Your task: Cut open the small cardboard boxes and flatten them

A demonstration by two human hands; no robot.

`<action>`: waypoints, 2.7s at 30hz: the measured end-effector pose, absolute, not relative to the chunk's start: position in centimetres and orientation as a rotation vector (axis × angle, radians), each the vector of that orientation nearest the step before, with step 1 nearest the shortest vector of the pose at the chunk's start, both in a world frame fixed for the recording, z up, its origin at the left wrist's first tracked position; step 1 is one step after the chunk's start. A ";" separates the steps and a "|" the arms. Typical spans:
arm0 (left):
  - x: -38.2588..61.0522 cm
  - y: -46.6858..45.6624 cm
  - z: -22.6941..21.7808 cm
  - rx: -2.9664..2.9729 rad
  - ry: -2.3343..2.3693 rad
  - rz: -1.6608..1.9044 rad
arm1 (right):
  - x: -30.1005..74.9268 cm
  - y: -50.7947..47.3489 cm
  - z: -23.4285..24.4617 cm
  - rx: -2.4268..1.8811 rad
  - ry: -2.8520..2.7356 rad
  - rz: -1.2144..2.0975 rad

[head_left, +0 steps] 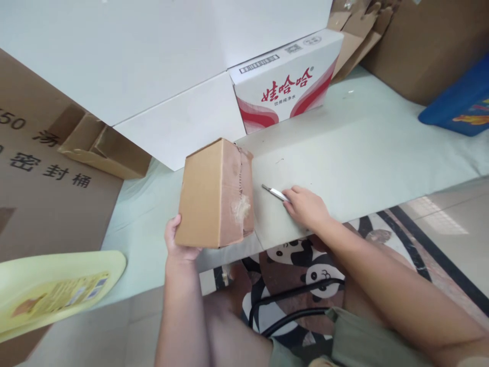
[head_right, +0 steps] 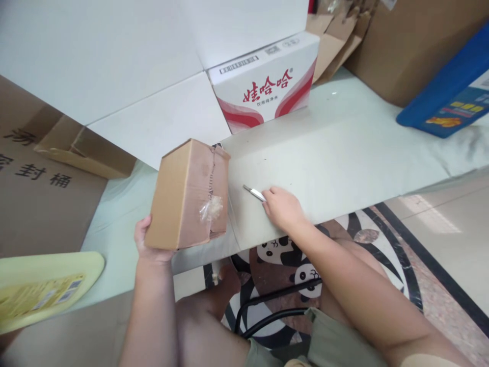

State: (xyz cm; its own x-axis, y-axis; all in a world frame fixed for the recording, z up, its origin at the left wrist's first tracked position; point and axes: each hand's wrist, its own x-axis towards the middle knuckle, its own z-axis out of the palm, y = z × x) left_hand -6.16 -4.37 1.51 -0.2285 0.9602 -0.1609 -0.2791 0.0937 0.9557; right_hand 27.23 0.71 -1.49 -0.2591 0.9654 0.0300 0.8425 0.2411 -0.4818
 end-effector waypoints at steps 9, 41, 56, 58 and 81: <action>-6.4 -4.5 1.1 0.739 1.301 1.370 | 26.6 -1.2 0.5 -1.021 -1.572 1.688; -3.0 -3.9 1.8 0.343 1.181 1.565 | 24.9 -2.3 0.5 -0.851 -1.960 1.198; -1.6 -3.3 2.5 0.255 1.136 1.644 | 24.5 -2.5 0.4 -0.873 -2.023 1.228; -2.2 -3.2 2.7 0.253 1.118 1.660 | 24.6 -2.5 0.5 -0.874 -2.016 1.230; 1.1 -3.4 1.9 0.916 1.246 1.828 | 25.4 -2.3 -1.5 -0.858 -1.922 1.014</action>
State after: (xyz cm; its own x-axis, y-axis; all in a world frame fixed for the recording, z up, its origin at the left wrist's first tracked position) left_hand 1.08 -3.42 1.90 -0.4800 0.8639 0.1526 -0.1734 -0.2640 0.9488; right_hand 25.40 -2.28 -1.55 -0.4650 0.8243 0.3230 0.1986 0.4527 -0.8693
